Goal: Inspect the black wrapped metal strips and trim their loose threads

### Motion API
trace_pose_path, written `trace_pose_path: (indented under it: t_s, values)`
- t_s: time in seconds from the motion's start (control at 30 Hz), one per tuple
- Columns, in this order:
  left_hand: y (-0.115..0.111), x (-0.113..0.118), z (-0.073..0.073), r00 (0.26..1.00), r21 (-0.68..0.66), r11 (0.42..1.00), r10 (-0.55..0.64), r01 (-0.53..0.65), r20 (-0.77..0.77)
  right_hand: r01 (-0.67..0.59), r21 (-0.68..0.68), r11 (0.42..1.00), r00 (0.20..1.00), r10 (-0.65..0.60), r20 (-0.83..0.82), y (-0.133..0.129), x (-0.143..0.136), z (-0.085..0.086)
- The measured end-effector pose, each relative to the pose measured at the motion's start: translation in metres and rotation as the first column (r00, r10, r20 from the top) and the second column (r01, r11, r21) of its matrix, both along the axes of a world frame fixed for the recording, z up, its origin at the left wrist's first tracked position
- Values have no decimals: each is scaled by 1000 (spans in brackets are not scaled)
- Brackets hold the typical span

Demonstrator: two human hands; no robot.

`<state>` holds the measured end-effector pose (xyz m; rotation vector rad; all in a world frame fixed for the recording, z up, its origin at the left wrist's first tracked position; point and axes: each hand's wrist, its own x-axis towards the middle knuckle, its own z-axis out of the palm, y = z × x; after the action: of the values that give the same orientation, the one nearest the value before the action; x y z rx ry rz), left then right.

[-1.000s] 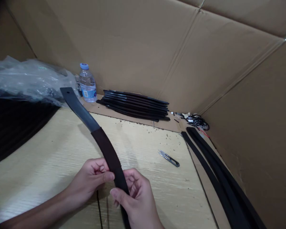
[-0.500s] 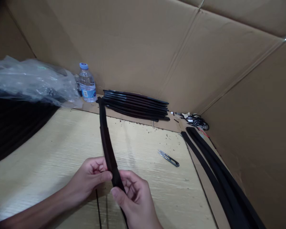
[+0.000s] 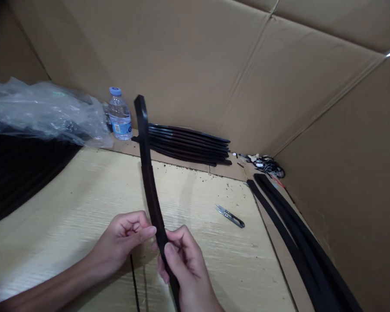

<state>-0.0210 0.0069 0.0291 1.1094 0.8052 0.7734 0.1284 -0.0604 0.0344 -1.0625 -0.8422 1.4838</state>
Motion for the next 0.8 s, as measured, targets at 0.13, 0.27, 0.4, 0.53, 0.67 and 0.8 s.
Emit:
trace_pose_path:
  t_s: [0.13,0.27,0.4,0.53,0.67,0.8]
  values:
    - [-1,3,0,996,-58,998,-17,22,83,-8,47,999,1000,7,16,1,-1,-3]
    - [-2,3,2,997,-71,997,1,4,75,-55,74,996,998,54,12,3,-2,-4]
    - [-3,1,2,1000,-35,999,-10,11,15,-78,14,997,996,77,39,3,-3,-4]
    - [-4,0,1,999,24,1000,-18,19,-46,-54,-16,998,998,54,20,1,-5,-6]
    - [-3,1,-1,999,15,1000,-22,22,-38,11,12,1000,999,-11,32,-1,-2,-7]
    - [-1,1,-1,1000,-22,1000,-7,7,19,-18,-10,1000,997,19,69,-1,1,-9]
